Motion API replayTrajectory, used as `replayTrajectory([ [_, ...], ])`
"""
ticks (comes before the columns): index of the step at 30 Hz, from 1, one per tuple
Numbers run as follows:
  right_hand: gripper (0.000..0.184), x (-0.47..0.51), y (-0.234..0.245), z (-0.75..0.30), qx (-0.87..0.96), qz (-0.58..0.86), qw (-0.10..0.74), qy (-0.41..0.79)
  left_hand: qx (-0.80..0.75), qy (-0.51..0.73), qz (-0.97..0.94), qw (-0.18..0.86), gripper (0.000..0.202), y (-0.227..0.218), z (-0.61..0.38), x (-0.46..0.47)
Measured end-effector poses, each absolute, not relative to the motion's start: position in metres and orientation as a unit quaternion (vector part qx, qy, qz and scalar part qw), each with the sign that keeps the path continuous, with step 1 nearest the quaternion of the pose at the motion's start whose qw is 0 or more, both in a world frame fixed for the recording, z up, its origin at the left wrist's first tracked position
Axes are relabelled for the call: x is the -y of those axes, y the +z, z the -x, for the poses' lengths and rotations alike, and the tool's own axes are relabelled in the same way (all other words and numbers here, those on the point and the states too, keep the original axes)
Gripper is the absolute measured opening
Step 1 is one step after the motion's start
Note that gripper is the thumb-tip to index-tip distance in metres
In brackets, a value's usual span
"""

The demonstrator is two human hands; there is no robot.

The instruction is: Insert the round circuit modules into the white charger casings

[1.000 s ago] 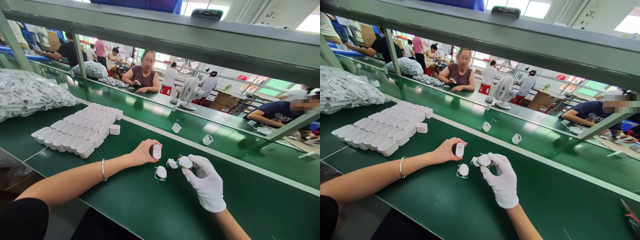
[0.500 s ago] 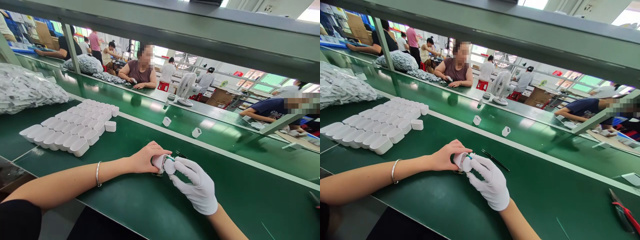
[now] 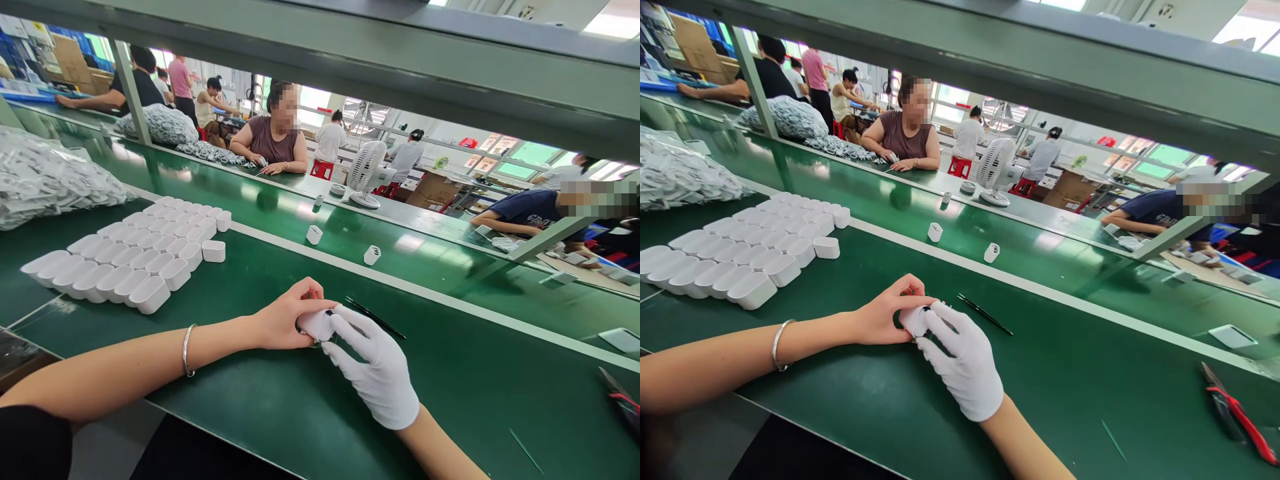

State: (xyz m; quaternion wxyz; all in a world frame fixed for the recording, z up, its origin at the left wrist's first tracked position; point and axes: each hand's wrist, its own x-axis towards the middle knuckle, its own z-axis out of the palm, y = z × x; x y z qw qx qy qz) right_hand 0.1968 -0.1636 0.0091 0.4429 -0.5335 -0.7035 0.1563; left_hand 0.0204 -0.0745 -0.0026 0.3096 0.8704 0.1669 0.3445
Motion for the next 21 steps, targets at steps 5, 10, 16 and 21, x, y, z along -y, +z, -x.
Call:
replayTrajectory([
  [5,0.052,0.163,0.026,-0.191,0.588,0.533,0.469,0.388,-0.142,0.354,-0.876,0.293,0.055,0.0,-0.022,0.081],
  [10,0.035,0.165,0.033,-0.183,0.565,0.525,0.41,0.487,-0.127,0.357,-0.895,0.236,0.042,0.001,-0.026,0.091],
  [16,0.034,0.17,0.042,-0.183,0.565,0.569,0.375,0.466,-0.074,0.382,-0.88,0.273,0.043,0.0,-0.028,0.093],
  [21,0.049,0.153,0.033,-0.221,0.632,0.625,0.371,0.267,-0.203,0.371,-0.841,0.338,0.048,-0.002,-0.026,0.08],
])
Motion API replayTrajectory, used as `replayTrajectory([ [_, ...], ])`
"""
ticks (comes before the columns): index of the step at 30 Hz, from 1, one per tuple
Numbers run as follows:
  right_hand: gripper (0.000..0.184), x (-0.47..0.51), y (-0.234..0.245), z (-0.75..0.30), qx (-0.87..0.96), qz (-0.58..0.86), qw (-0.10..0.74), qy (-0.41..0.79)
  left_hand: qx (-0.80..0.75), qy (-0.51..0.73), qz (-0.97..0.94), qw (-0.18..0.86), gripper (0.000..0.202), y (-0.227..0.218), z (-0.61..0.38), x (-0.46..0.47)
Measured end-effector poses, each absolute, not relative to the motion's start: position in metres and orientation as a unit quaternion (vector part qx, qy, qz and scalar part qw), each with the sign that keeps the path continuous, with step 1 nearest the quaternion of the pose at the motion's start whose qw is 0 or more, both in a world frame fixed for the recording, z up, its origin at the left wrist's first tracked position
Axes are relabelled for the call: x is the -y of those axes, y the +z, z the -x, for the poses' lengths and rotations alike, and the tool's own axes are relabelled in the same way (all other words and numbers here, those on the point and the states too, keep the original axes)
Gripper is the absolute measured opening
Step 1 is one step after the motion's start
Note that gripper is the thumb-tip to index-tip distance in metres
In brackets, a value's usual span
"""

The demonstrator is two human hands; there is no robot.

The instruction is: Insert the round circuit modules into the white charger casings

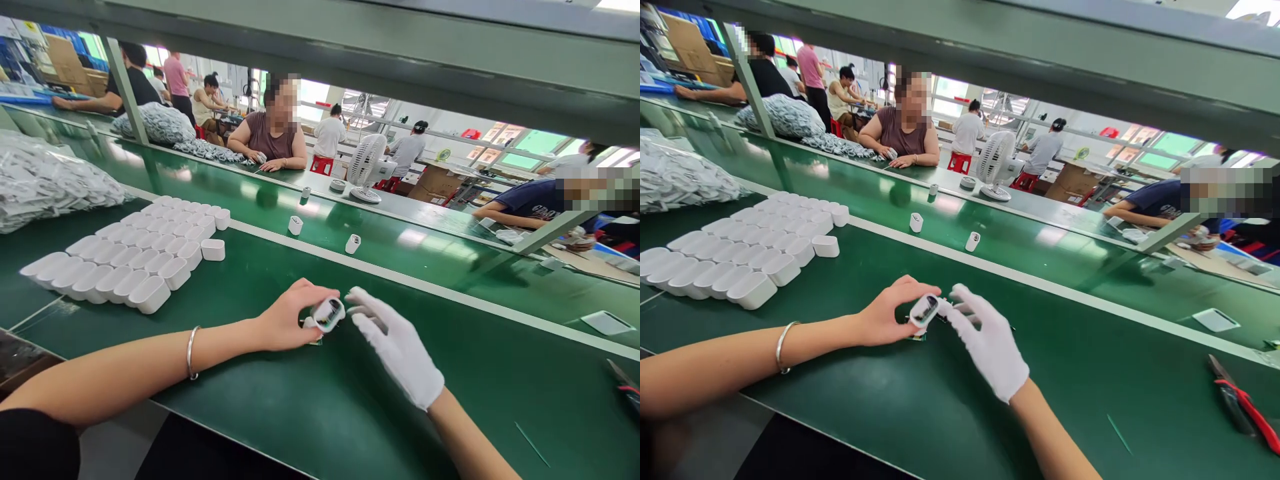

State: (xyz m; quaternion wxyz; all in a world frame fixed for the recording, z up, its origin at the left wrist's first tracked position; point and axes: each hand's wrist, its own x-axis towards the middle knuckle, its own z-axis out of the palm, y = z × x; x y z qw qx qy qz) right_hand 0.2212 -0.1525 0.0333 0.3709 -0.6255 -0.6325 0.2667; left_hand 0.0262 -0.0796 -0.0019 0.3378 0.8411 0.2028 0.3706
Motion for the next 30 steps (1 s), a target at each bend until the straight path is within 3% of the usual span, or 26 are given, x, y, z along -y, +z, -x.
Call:
replayTrajectory([
  [3,0.044,0.135,0.015,-0.255,0.623,0.716,0.314,0.03,-0.352,0.332,-0.797,0.362,0.052,-0.006,-0.022,0.062],
  [6,0.038,0.119,-0.002,-0.28,0.604,0.771,0.201,-0.006,-0.406,0.282,-0.78,0.384,0.053,-0.008,-0.018,0.046],
  [8,0.032,0.113,-0.01,-0.287,0.608,0.776,0.169,0.014,-0.412,0.275,-0.752,0.435,0.058,-0.008,-0.018,0.04],
  [12,0.031,0.109,-0.016,-0.286,0.602,0.777,0.186,0.018,-0.403,0.275,-0.664,0.566,0.055,-0.005,-0.018,0.037],
  [17,0.033,0.111,-0.015,-0.281,0.601,0.779,0.179,0.007,-0.344,0.285,-0.617,0.647,0.046,0.0,-0.012,0.031],
  [26,0.03,0.11,-0.016,-0.28,0.618,0.764,0.186,-0.007,-0.349,0.274,-0.567,0.694,0.054,0.003,-0.01,0.028],
  [30,0.029,0.11,-0.014,-0.275,0.581,0.775,0.247,0.027,-0.363,0.278,-0.579,0.676,0.05,0.0,-0.011,0.029],
])
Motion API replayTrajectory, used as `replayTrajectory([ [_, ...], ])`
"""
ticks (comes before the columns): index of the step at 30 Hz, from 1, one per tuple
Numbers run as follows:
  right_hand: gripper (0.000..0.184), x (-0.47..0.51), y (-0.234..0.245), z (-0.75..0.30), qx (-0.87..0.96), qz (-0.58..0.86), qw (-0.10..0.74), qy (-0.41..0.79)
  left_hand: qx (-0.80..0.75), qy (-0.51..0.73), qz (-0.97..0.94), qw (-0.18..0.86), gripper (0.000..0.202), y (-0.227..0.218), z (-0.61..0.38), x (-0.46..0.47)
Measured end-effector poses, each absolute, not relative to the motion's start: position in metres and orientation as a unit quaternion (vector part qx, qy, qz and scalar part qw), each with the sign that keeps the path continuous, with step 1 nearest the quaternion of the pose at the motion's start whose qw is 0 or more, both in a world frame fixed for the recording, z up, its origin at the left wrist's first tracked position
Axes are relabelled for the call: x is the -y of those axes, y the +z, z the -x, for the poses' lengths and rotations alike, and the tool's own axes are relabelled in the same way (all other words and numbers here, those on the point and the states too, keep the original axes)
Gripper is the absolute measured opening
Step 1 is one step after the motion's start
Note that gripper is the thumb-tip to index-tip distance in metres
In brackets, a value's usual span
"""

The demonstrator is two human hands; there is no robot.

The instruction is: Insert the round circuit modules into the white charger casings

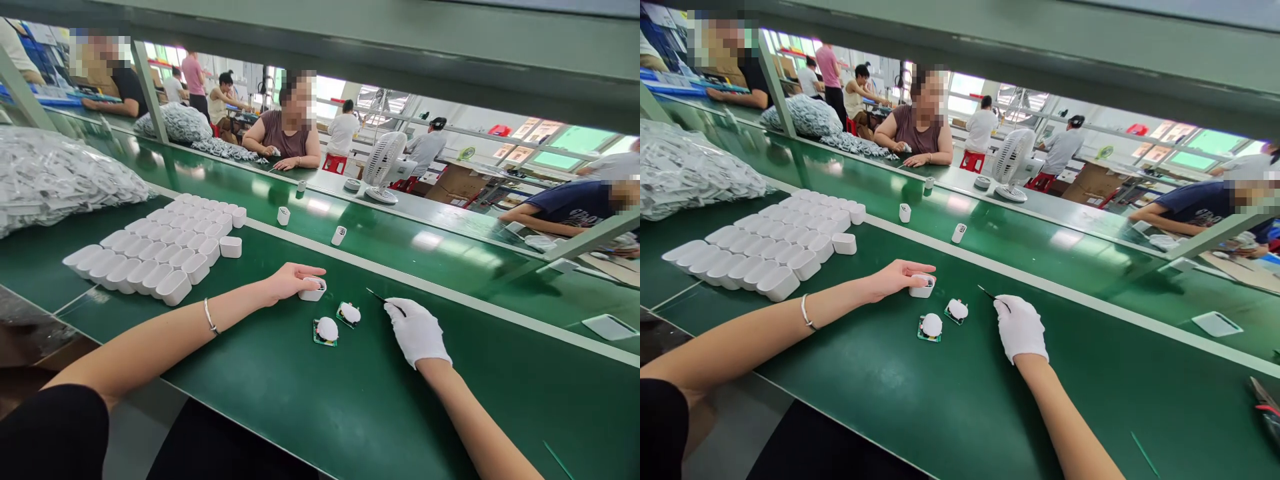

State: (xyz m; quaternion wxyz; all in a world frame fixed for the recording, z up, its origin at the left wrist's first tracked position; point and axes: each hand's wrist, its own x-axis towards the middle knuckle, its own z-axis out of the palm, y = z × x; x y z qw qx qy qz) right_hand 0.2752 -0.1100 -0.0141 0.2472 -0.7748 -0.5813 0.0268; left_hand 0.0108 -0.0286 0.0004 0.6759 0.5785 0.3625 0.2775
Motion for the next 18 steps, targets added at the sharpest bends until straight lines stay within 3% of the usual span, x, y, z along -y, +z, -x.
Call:
replayTrajectory([
  [3,0.031,0.116,-0.008,-0.265,0.586,0.74,0.329,0.026,-0.362,0.294,-0.601,0.649,0.049,-0.004,-0.012,0.03],
  [5,0.029,0.123,-0.002,-0.254,0.628,0.69,0.356,-0.059,-0.354,0.293,-0.629,0.627,0.057,-0.009,-0.014,0.032],
  [10,0.022,0.138,0.009,-0.225,0.698,0.577,0.31,-0.288,-0.347,0.272,-0.713,0.545,0.055,-0.018,-0.02,0.04],
  [18,0.022,0.139,0.008,-0.212,0.72,0.58,0.249,-0.291,-0.324,0.231,-0.737,0.546,0.063,-0.013,-0.024,0.052],
])
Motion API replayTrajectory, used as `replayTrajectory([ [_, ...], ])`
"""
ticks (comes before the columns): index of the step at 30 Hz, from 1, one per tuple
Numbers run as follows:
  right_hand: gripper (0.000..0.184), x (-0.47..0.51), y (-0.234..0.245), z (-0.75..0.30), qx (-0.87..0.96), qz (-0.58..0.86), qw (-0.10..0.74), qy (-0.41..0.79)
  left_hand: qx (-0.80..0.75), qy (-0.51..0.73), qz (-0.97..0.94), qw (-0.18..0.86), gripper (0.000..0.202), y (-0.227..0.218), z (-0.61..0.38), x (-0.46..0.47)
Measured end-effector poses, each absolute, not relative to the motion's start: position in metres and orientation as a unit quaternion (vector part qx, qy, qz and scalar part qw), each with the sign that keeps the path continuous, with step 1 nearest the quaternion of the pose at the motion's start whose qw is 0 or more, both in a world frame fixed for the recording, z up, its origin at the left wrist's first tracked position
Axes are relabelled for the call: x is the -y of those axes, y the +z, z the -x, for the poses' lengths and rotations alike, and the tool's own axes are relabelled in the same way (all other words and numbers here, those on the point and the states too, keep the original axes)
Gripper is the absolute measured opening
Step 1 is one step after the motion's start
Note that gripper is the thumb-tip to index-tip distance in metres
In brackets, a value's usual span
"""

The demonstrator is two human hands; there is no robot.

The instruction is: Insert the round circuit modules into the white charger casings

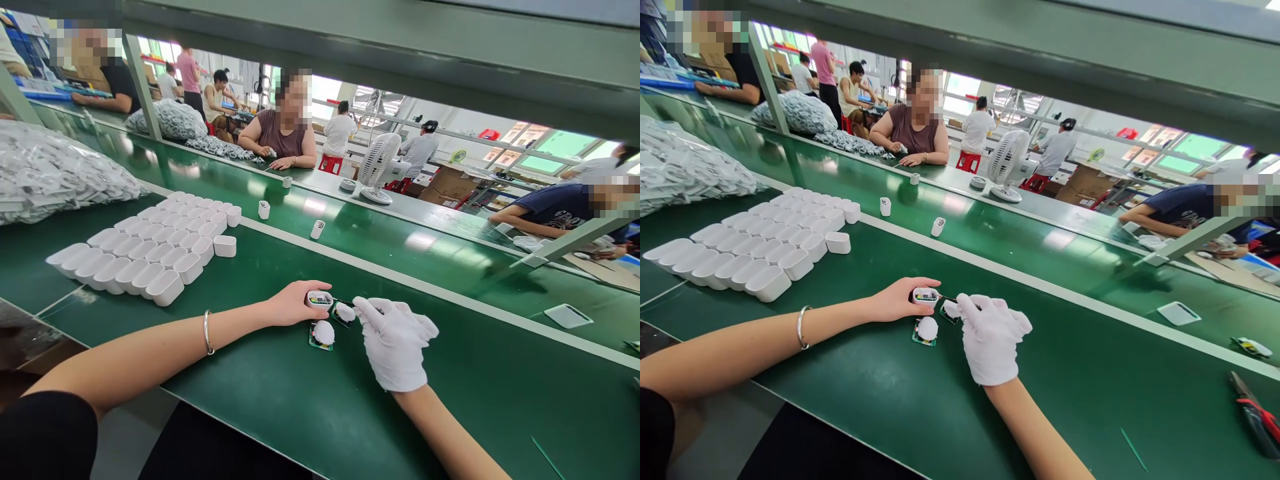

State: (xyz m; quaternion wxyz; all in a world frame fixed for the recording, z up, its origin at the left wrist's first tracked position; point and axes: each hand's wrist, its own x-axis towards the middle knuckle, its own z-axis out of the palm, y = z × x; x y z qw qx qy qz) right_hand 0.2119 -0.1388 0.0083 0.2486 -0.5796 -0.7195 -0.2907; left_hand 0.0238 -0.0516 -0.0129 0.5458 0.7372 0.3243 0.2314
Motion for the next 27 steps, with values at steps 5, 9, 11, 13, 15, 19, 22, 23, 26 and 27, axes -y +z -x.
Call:
replayTrajectory([
  [5,0.023,0.135,0.007,-0.211,0.722,0.573,0.257,-0.292,-0.316,0.214,-0.742,0.552,0.059,-0.014,-0.024,0.051],
  [9,0.023,0.129,0.003,-0.21,0.724,0.562,0.282,-0.285,-0.295,0.201,-0.749,0.558,0.067,-0.013,-0.022,0.049],
  [11,0.026,0.127,0.0,-0.21,0.73,0.559,0.284,-0.272,-0.283,0.19,-0.754,0.562,0.077,-0.011,-0.02,0.047],
  [13,0.03,0.125,-0.002,-0.21,0.741,0.553,0.282,-0.256,-0.277,0.184,-0.758,0.561,0.082,-0.009,-0.019,0.046],
  [15,0.032,0.125,-0.003,-0.212,0.751,0.546,0.28,-0.244,-0.277,0.186,-0.76,0.558,0.084,-0.009,-0.018,0.045],
  [19,0.036,0.125,-0.001,-0.215,0.756,0.547,0.275,-0.235,-0.276,0.193,-0.76,0.556,0.084,-0.011,-0.019,0.044],
  [22,0.036,0.124,0.002,-0.212,0.76,0.544,0.268,-0.235,-0.269,0.198,-0.754,0.566,0.087,-0.013,-0.019,0.043],
  [23,0.034,0.124,0.003,-0.211,0.763,0.541,0.265,-0.235,-0.263,0.198,-0.747,0.577,0.09,-0.013,-0.019,0.043],
  [26,0.033,0.122,0.006,-0.208,0.771,0.534,0.256,-0.234,-0.243,0.194,-0.724,0.616,0.102,-0.013,-0.018,0.041],
  [27,0.033,0.122,0.006,-0.208,0.771,0.532,0.258,-0.235,-0.24,0.192,-0.72,0.622,0.104,-0.013,-0.018,0.041],
])
